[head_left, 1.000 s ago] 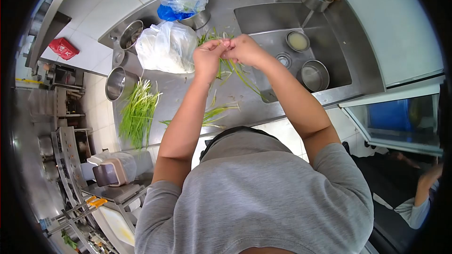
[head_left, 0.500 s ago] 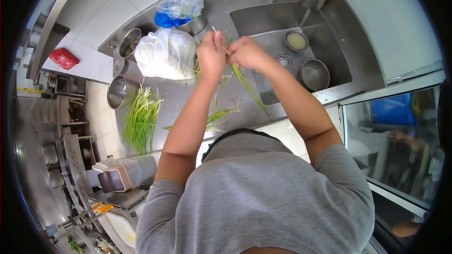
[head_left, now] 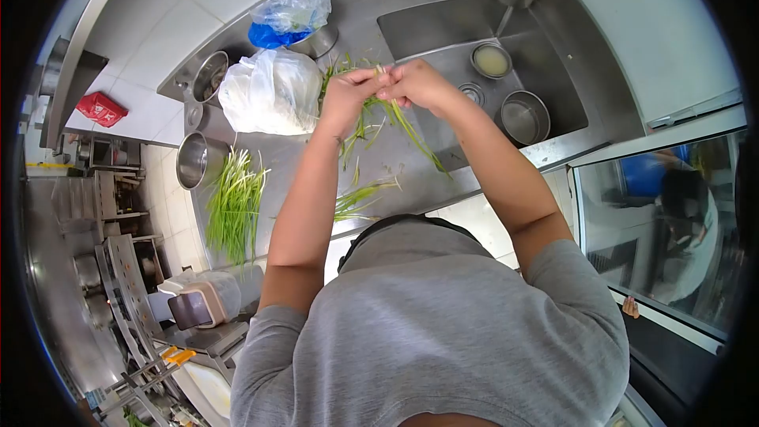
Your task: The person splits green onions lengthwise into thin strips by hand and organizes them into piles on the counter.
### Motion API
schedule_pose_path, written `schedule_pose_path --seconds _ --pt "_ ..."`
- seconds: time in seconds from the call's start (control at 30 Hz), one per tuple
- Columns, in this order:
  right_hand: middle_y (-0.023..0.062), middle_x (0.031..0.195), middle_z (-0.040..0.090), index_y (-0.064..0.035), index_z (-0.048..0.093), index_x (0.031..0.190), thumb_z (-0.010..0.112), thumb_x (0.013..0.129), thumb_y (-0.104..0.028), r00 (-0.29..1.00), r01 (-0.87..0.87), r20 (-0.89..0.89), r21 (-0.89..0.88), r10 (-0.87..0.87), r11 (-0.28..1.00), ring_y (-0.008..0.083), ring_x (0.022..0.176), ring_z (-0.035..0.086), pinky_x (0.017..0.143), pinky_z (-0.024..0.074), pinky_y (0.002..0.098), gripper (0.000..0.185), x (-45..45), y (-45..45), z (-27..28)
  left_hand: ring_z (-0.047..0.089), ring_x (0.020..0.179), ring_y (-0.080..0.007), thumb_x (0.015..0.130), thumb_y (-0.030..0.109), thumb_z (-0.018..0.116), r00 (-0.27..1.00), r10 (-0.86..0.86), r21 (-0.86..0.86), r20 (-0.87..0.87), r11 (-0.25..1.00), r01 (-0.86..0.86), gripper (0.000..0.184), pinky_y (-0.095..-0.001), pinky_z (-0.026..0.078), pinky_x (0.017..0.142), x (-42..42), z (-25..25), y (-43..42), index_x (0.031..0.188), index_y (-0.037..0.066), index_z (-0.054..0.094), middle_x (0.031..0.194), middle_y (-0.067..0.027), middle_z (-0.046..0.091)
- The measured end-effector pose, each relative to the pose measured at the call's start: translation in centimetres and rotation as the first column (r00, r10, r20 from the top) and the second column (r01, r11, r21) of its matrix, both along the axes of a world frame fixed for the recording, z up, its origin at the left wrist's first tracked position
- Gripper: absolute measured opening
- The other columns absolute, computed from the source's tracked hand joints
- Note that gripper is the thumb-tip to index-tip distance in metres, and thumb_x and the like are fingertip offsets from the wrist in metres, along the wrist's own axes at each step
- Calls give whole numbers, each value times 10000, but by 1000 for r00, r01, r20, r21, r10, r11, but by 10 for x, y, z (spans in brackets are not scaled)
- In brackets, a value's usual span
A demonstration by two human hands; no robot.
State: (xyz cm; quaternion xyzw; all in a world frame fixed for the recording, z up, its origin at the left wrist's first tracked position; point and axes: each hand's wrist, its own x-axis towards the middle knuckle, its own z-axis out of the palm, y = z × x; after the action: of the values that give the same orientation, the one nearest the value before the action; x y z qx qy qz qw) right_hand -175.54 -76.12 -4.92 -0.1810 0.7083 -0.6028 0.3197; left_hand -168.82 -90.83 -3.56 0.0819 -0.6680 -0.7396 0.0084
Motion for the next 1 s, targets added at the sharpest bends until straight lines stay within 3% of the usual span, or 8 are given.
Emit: schedule_pose_path --seconds 0.17,0.27,0.4,0.5,0.6,0.77,0.9,1.0 --pt "1 565 536 -42 623 667 713 742 -140 998 -55 23 -38 56 998 72 502 462 466 364 223 152 6 -6 13 590 772 -111 802 128 674 991 76 -104 -107 991 -87 178 -243 458 709 8 2 -2 909 -15 679 879 -86 670" --pt "-11 573 533 -49 628 687 703 761 -157 996 -85 -25 19 85 996 65 507 450 474 356 219 151 13 -9 13 605 750 -131 815 132 661 960 262 -126 -102 953 -274 174 -255 479 679 9 12 -6 890 -25 669 839 -89 669" --pt "-14 578 542 -47 633 696 707 763 -177 994 -100 -35 94 103 991 54 510 451 471 347 214 164 24 -6 1 636 740 -182 830 131 642 864 467 58 -187 884 -464 171 -294 520 681 6 23 -32 872 -35 646 818 -118 662" --pt "-1 528 532 -43 634 652 714 743 -197 991 -83 -101 87 92 993 68 471 467 448 359 246 196 28 -2 -20 633 695 -164 820 111 653 770 568 209 -291 823 -528 163 -262 517 644 9 39 -66 861 -46 647 799 -114 662" --pt "4 534 544 -41 654 688 708 746 -194 974 -52 -215 71 66 996 68 475 476 458 379 252 173 27 7 -43 648 725 -199 820 108 650 683 641 223 -352 765 -604 153 -291 535 669 20 59 -104 863 -38 638 801 -130 660" --pt "11 584 581 -45 686 779 691 760 -195 976 29 -218 80 -11 996 76 489 493 469 403 259 151 21 28 -72 648 764 -210 843 119 624 516 754 247 -407 634 -733 174 -278 523 699 70 100 -181 919 -37 614 857 -149 656" --pt "15 617 603 -29 683 804 679 771 -193 988 69 -148 134 -49 989 81 497 504 463 403 249 167 32 9 -44 650 768 -200 840 118 632 578 700 25 -420 645 -764 178 -257 522 684 120 119 -217 900 -49 626 859 -143 658" --pt "14 621 608 -22 678 815 669 781 -184 978 61 -204 142 -32 988 79 499 509 458 395 233 165 36 -19 -34 651 743 -188 827 114 649 582 704 -79 -407 608 -790 204 -253 527 665 147 117 -227 916 -69 636 829 -134 658"
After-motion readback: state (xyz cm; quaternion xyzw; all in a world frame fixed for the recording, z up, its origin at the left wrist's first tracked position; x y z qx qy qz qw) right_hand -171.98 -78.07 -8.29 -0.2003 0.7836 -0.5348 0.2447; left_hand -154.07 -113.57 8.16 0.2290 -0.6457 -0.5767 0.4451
